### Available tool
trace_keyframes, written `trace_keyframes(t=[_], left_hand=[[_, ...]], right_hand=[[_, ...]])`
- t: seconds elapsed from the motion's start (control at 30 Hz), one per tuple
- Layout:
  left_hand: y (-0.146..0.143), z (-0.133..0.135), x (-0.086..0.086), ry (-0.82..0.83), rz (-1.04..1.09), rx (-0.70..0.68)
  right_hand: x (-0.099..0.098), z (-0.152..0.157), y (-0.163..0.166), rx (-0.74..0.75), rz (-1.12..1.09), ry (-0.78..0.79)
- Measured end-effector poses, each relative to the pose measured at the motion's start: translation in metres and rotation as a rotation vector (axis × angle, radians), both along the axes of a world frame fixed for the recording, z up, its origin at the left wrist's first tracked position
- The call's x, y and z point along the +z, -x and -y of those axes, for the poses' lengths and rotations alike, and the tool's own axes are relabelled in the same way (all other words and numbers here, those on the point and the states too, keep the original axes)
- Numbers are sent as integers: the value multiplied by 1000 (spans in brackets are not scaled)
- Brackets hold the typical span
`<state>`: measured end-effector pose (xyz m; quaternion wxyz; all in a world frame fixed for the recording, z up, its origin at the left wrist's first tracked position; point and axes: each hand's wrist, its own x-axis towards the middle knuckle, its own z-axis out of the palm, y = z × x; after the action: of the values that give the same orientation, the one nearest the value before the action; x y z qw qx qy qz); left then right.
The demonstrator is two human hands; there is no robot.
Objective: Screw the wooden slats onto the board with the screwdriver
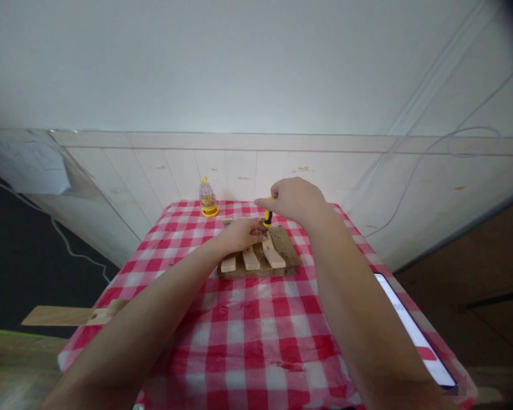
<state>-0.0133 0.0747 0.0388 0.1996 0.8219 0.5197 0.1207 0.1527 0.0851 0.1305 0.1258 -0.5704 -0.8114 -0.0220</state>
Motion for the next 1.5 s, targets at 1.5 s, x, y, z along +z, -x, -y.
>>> trace_keyframes(t=[1.5], left_hand=[[-1,3,-6,-64,-17,63]], right_hand=[[-5,9,13,-77,-113,88]])
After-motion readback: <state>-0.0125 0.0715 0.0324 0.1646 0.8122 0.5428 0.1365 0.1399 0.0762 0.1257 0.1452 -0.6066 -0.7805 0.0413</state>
